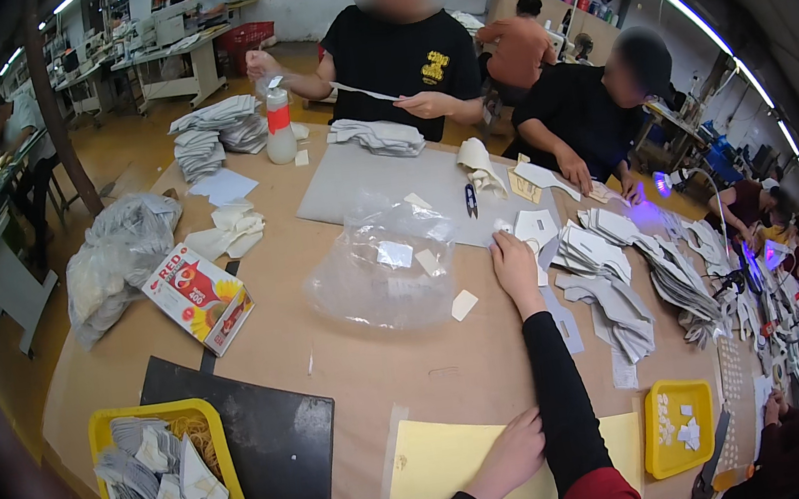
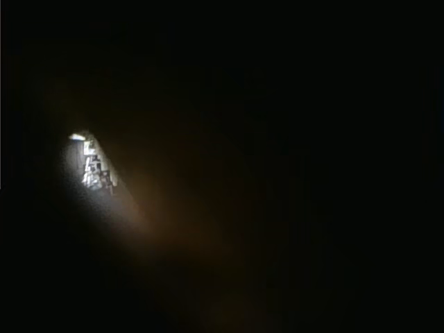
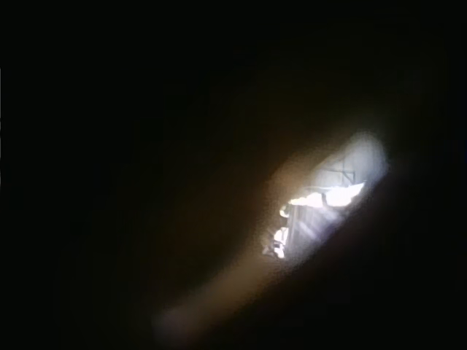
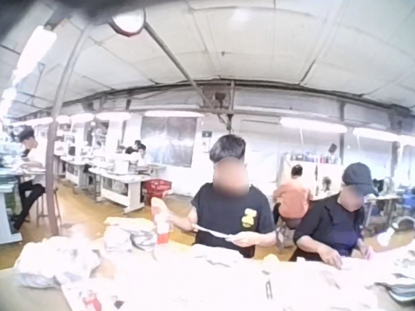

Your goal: The person attaches small white labels to light-colored fabric pieces at a workbench. They pick up labels and fabric, press the labels onto the fabric, and place the labeled pieces into a yellow tray. Other workers are visible in the background performing similar tasks.

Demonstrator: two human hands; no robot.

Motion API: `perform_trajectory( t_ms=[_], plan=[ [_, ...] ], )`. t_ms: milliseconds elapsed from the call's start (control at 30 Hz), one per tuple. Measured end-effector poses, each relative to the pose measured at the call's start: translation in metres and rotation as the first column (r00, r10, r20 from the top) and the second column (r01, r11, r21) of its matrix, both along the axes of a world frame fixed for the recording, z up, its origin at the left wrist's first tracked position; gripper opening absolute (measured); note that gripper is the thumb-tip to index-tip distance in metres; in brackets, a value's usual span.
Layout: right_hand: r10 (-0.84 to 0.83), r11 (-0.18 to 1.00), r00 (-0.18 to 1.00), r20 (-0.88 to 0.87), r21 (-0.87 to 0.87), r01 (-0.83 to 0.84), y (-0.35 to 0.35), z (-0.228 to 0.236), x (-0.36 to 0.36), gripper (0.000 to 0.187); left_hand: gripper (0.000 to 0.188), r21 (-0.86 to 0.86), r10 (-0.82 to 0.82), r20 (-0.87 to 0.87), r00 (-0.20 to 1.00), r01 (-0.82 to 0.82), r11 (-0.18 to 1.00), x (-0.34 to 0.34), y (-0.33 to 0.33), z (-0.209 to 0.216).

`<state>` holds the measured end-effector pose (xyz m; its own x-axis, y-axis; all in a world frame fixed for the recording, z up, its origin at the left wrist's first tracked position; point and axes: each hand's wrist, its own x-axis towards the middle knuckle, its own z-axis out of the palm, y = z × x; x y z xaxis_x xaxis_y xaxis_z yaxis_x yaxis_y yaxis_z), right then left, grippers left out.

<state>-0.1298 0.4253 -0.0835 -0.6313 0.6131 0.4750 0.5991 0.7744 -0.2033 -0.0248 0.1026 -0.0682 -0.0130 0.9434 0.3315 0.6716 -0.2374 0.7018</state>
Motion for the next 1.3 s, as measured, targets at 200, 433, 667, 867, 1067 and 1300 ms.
perform_trajectory(
  t_ms=[200, 433, 667, 867, 1067, 1300],
  plan=[
    [-0.208, 0.962, 0.978, 0.021, 0.187, 0.200, -0.019, 0.014, 0.000, 0.042, 0.025, 0.046, 0.030, -0.052, 0.998, -0.028, 0.999, 0.003, 0.003, -0.010],
    [-0.063, 0.995, 0.983, 0.172, -0.067, 0.076, -0.020, 0.025, -0.014, 0.049, 0.028, 0.049, 0.018, -0.025, 1.000, -0.017, 0.999, 0.003, 0.005, -0.010],
    [-0.015, 0.988, 0.971, -0.240, 0.146, 0.052, -0.014, 0.042, -0.069, 0.035, 0.032, -0.001, 0.054, 0.102, 0.993, -0.054, 0.999, -0.001, 0.001, -0.001],
    [-0.024, 0.961, 0.938, -0.346, 0.251, 0.117, -0.011, 0.025, -0.057, 0.031, 0.031, 0.010, 0.022, 0.136, 0.991, -0.024, 1.000, -0.001, 0.002, -0.005],
    [-0.004, 0.949, 0.942, -0.336, 0.296, 0.109, -0.021, 0.031, -0.052, 0.039, 0.030, 0.039, 0.025, 0.142, 0.990, -0.031, 0.999, 0.000, 0.001, -0.005],
    [0.059, 0.950, 0.917, -0.394, 0.303, 0.069, -0.019, 0.037, -0.043, 0.043, 0.026, -0.091, -0.071, -0.072, 0.995, 0.065, 0.994, -0.003, 0.001, -0.003]
  ],
)
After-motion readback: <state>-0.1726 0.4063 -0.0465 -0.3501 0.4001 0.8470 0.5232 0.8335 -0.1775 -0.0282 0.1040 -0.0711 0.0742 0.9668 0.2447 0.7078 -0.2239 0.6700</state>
